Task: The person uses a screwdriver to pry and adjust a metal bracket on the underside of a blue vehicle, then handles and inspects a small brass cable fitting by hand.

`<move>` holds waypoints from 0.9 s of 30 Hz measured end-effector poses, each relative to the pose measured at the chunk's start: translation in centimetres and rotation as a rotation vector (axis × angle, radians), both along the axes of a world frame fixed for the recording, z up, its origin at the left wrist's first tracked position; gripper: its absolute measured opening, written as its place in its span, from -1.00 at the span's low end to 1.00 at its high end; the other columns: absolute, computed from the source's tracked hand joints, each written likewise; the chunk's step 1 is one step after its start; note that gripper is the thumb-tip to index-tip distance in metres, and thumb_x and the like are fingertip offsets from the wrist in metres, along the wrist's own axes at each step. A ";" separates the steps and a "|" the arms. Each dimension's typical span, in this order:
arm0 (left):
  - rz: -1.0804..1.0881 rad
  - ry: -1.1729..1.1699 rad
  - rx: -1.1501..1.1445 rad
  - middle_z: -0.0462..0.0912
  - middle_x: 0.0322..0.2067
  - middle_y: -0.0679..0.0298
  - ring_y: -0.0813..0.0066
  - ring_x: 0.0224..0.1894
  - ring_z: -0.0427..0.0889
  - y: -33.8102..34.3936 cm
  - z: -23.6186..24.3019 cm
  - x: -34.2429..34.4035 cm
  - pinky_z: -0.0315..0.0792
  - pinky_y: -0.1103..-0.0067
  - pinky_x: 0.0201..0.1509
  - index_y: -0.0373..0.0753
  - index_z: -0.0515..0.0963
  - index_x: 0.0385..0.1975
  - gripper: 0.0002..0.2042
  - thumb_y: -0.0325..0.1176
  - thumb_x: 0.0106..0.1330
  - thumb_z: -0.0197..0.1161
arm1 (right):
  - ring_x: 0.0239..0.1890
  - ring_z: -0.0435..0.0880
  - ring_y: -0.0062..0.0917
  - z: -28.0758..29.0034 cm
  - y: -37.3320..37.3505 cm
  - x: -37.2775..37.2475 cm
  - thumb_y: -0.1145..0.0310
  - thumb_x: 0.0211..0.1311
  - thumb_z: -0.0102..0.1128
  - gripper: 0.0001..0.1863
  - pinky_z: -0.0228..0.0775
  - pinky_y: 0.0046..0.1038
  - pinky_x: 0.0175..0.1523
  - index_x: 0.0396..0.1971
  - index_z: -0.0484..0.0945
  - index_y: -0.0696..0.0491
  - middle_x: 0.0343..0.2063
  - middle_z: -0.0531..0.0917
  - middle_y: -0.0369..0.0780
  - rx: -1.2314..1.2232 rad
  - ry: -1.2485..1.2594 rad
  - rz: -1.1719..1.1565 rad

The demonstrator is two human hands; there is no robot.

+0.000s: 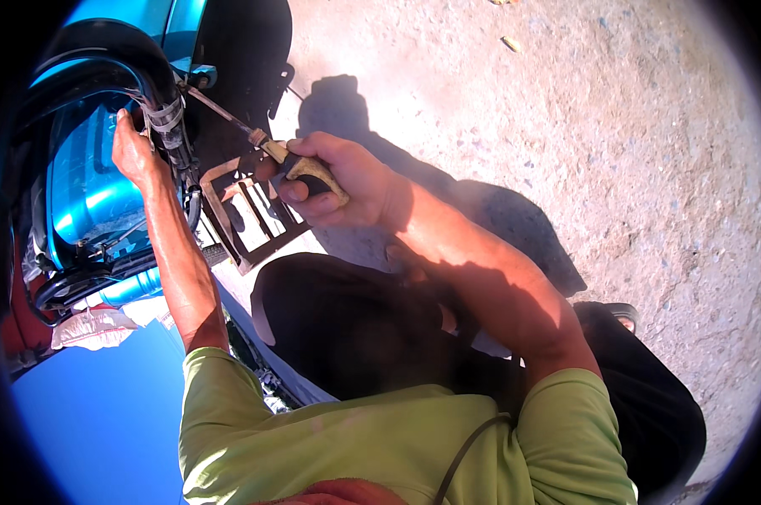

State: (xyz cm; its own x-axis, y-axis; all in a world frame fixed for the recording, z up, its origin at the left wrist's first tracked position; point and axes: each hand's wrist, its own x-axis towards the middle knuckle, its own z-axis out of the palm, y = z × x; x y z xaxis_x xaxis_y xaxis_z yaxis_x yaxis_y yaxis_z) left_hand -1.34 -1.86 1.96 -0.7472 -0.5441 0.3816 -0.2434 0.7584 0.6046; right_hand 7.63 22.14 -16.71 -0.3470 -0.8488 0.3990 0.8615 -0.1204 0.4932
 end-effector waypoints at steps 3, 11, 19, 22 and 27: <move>-0.006 0.011 0.003 0.71 -0.21 0.10 0.41 -0.21 0.65 0.1 -0.1 0.0 0.49 0.54 -0.06 -0.53 0.62 -0.14 -0.64 -0.25 0.45 0.16 | -0.78 0.30 -0.71 -0.2 -0.2 0.2 0.07 0.43 -0.10 -0.54 0.17 -0.71 -0.72 -0.01 0.47 0.20 -0.54 0.50 -0.25 -0.030 -0.013 -0.002; 0.013 0.004 0.013 0.71 -0.22 0.09 0.42 -0.24 0.65 -0.2 0.0 0.0 0.50 0.55 -0.10 -0.52 0.63 -0.15 -0.65 -0.26 0.45 0.16 | -0.74 0.33 -0.69 -0.1 -0.9 1.0 0.09 0.44 -0.16 -0.54 0.16 -0.70 -0.72 0.03 0.44 0.18 -0.52 0.51 -0.25 -0.139 -0.075 0.007; -0.006 0.028 0.058 0.71 -0.23 0.10 0.41 -0.24 0.65 0.6 -0.1 0.0 0.50 0.54 -0.10 -0.53 0.62 -0.14 -0.64 -0.24 0.45 0.16 | -0.75 0.31 -0.70 0.2 -1.5 1.5 0.05 0.47 -0.14 -0.49 0.21 -0.67 -0.66 0.06 0.50 0.20 -0.55 0.48 -0.30 -0.256 -0.126 0.016; 0.000 0.017 0.038 0.71 -0.22 0.09 0.40 -0.23 0.65 0.7 -0.1 0.1 0.50 0.53 -0.09 -0.53 0.62 -0.14 -0.64 -0.24 0.45 0.16 | -0.74 0.32 -0.69 0.4 -1.3 1.3 0.06 0.47 -0.17 -0.50 0.21 -0.66 -0.66 0.05 0.51 0.17 -0.56 0.47 -0.30 -0.224 -0.079 -0.007; -0.035 0.041 -0.061 0.70 -0.38 0.16 0.50 -0.39 0.59 1.2 -0.2 0.1 0.47 0.57 -0.24 -0.48 0.65 -0.30 -0.63 -0.22 0.48 0.09 | -0.68 0.41 -0.63 1.7 2.0 -0.6 0.13 0.45 -0.09 -0.57 0.24 -0.61 -0.59 0.00 0.54 0.16 -0.59 0.50 -0.31 0.620 0.512 -0.223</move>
State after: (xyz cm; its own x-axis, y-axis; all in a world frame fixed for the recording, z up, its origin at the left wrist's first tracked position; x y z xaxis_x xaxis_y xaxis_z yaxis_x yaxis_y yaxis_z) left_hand -1.21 -0.67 1.76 -0.7486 -0.4928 0.4436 -0.1924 0.8017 0.5659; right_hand 7.02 24.16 -14.98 -0.4355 -0.8995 0.0363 0.8852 -0.4352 -0.1644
